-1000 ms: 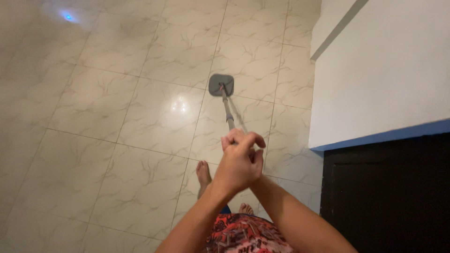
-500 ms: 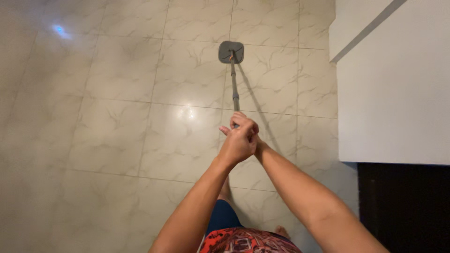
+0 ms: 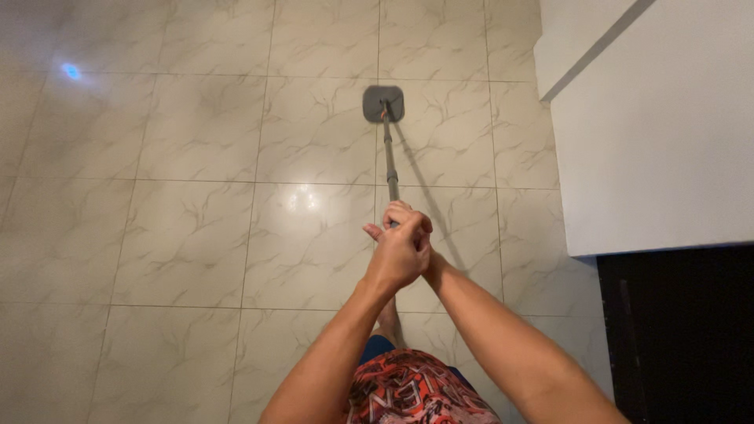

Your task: The person mops the tiled floor using a mop, moving the tool across the floor while walking backward.

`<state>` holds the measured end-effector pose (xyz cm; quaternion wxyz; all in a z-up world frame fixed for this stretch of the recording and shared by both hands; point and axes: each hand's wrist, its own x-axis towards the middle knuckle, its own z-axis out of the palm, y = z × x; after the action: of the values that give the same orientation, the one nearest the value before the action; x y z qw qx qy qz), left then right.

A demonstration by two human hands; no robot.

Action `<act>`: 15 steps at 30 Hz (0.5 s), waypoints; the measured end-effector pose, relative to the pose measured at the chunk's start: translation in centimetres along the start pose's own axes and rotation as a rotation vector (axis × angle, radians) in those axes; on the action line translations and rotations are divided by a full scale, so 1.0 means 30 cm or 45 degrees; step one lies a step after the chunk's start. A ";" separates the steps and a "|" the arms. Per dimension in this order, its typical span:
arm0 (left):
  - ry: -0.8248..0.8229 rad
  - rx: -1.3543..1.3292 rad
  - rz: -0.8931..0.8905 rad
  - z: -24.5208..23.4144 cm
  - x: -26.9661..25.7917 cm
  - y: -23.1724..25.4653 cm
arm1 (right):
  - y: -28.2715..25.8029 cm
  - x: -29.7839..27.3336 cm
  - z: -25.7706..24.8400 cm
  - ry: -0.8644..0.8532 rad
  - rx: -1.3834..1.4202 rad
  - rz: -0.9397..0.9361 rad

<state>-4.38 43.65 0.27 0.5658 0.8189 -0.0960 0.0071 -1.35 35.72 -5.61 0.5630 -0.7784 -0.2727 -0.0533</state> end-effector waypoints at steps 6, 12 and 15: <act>0.010 -0.047 -0.052 -0.017 -0.285 0.182 | -0.191 -0.245 0.057 0.089 -0.049 -0.095; 0.063 0.018 0.027 -0.032 -0.575 0.375 | -0.397 -0.522 0.089 0.130 -0.071 -0.146; 0.008 0.067 -0.083 -0.041 -0.671 0.452 | -0.491 -0.596 0.104 0.154 -0.078 -0.146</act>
<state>-26.27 43.17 10.84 0.5442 0.8362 -0.0674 -0.0062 -24.29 35.24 -1.23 0.5504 -0.7737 -0.2805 -0.1404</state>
